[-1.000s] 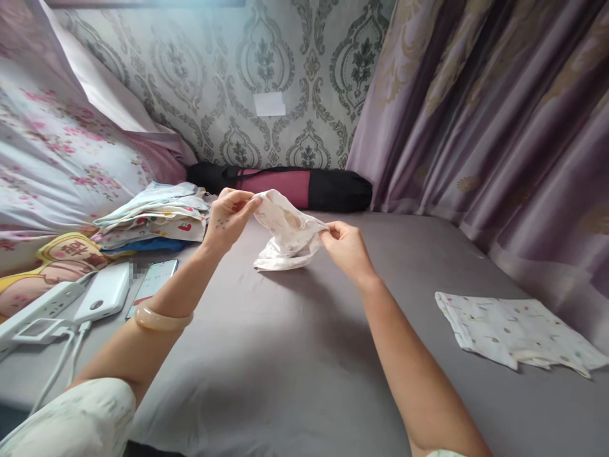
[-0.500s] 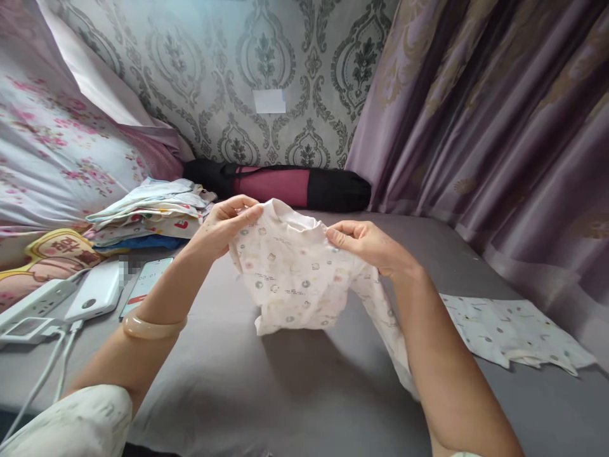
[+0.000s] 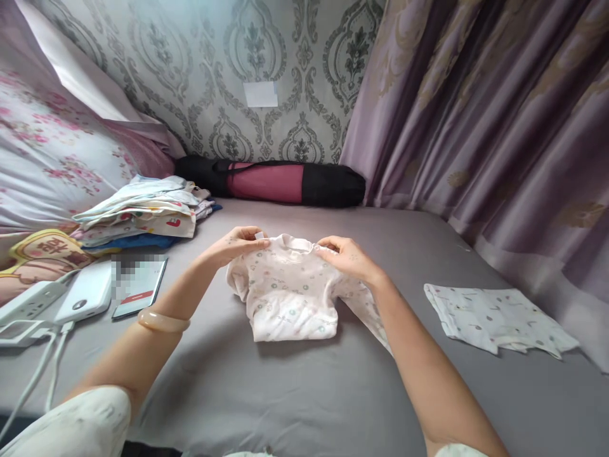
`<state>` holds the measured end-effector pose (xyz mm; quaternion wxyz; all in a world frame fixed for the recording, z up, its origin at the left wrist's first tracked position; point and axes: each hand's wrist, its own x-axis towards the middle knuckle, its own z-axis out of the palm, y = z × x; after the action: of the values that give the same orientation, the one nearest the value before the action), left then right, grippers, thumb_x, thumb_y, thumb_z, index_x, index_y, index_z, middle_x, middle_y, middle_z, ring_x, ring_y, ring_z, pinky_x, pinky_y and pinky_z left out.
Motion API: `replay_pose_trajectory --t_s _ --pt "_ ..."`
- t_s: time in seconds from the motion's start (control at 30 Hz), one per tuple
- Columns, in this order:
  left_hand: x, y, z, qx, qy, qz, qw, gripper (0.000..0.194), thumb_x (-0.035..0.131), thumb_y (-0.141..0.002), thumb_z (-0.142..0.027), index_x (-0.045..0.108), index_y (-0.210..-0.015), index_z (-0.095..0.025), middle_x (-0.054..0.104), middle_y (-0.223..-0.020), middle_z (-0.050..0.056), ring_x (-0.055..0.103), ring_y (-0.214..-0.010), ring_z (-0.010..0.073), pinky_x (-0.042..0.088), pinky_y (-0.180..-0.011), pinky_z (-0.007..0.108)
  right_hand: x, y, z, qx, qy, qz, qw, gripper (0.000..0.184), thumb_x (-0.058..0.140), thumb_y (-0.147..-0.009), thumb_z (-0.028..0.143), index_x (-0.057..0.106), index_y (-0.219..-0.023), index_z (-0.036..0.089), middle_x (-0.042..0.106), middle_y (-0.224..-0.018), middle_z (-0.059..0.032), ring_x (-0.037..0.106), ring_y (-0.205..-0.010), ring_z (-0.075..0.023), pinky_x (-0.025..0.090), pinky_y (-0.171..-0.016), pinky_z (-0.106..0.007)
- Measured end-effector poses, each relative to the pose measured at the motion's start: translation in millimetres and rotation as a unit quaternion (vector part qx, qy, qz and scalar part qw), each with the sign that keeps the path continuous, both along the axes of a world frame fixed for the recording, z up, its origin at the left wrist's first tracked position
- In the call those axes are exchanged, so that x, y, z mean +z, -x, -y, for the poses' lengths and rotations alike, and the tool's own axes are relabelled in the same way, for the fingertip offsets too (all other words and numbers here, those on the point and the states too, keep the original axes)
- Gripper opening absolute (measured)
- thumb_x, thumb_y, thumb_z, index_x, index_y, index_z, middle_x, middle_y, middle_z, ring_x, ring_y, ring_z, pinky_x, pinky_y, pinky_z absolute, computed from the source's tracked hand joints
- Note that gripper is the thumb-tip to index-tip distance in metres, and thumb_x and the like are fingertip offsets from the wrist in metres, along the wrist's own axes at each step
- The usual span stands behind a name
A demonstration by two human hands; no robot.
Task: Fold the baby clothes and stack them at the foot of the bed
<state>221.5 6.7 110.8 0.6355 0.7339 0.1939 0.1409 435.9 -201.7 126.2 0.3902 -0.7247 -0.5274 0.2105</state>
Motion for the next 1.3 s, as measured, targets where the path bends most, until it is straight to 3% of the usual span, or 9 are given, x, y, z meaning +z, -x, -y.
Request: replay_pose_trajectory --t_s 0.2,0.4,0.63,0.8,0.9,1.03,1.2,1.3 --pt "-0.3 -1 5 0.013 0.004 -0.009 1.000 0.041 0.079 -0.065 -0.052 0.059 -0.073 -0.016 0.055 -0.062 -0.004 0.050 -0.052 0.0084 0.036 -0.048 0.019 -1.0 4 -5 -0.025 -0.002 -0.029 0.999 0.036 0.070 -0.070 0.052 0.074 -0.085 0.019 0.070 -0.083 -0.0016 0.062 -0.079 -0.0198 0.045 -0.072 -0.028" --pt "5.8 2 1 0.009 -0.044 -0.018 0.999 0.042 0.075 -0.068 -0.056 0.060 -0.072 -0.016 0.055 -0.062 -0.003 0.051 -0.054 0.0099 0.035 -0.049 0.020 0.1 3 -2 -0.040 -0.023 -0.105 0.993 0.055 0.067 -0.066 0.071 0.071 -0.078 0.018 0.062 -0.071 0.0003 0.054 -0.069 -0.0152 0.039 -0.064 -0.026" --pt "19.7 8 -6 -0.042 -0.079 -0.055 0.995 0.042 0.079 -0.062 -0.054 0.059 -0.059 -0.018 0.053 -0.057 -0.002 0.052 -0.051 0.0114 0.035 -0.046 0.021 13.6 -2 9 -0.043 0.046 -0.030 0.998 0.063 0.064 -0.059 0.082 0.059 -0.059 0.019 0.045 -0.055 0.0034 0.039 -0.055 -0.0106 0.029 -0.052 -0.026" --pt "34.5 5 -6 -0.040 -0.069 -0.050 0.996 0.036 0.081 -0.060 -0.049 0.063 -0.063 -0.018 0.059 -0.062 0.000 0.056 -0.055 0.0127 0.041 -0.051 0.022 32.4 -3 14 -0.018 0.056 -0.002 0.998 0.066 0.062 -0.059 0.084 0.061 -0.061 0.019 0.048 -0.055 0.0032 0.040 -0.053 -0.0097 0.027 -0.050 -0.026" --pt "51.6 4 -2 -0.024 -0.067 -0.018 0.997 0.035 0.080 -0.062 -0.048 0.065 -0.071 -0.018 0.061 -0.066 0.000 0.057 -0.058 0.0122 0.043 -0.053 0.021 49.8 -10 18 0.009 0.060 -0.007 0.998 0.061 0.069 -0.057 0.079 0.068 -0.069 0.020 0.059 -0.063 0.0006 0.049 -0.060 -0.0121 0.034 -0.054 -0.025" --pt "87.3 8 1 -0.010 -0.098 0.010 0.995 0.031 0.080 -0.064 -0.044 0.066 -0.075 -0.018 0.063 -0.068 0.001 0.059 -0.061 0.0146 0.044 -0.055 0.024 77.0 -25 24 0.036 0.060 -0.019 0.997 0.048 0.076 -0.059 0.067 0.075 -0.076 0.022 0.069 -0.078 -0.0027 0.059 -0.072 -0.0171 0.044 -0.065 -0.029" --pt "136.5 14 -12 0.008 -0.242 -0.010 0.970 0.021 0.081 -0.064 -0.029 0.065 -0.064 -0.016 0.054 -0.061 -0.001 0.058 -0.066 0.0160 0.040 -0.060 0.026 105.8 -36 29 0.034 0.030 -0.003 0.999 0.036 0.078 -0.063 0.057 0.077 -0.079 0.025 0.072 -0.078 -0.0033 0.063 -0.077 -0.0205 0.049 -0.068 -0.033" --pt "156.0 9 -16 0.027 -0.344 -0.002 0.938 0.022 0.080 -0.065 -0.027 0.061 -0.059 -0.016 0.048 -0.058 -0.002 0.056 -0.070 0.0157 0.040 -0.064 0.026 121.8 -39 28 0.022 0.013 0.039 0.999 0.034 0.077 -0.066 0.058 0.077 -0.079 0.026 0.071 -0.077 -0.0034 0.064 -0.078 -0.0224 0.050 -0.068 -0.035"
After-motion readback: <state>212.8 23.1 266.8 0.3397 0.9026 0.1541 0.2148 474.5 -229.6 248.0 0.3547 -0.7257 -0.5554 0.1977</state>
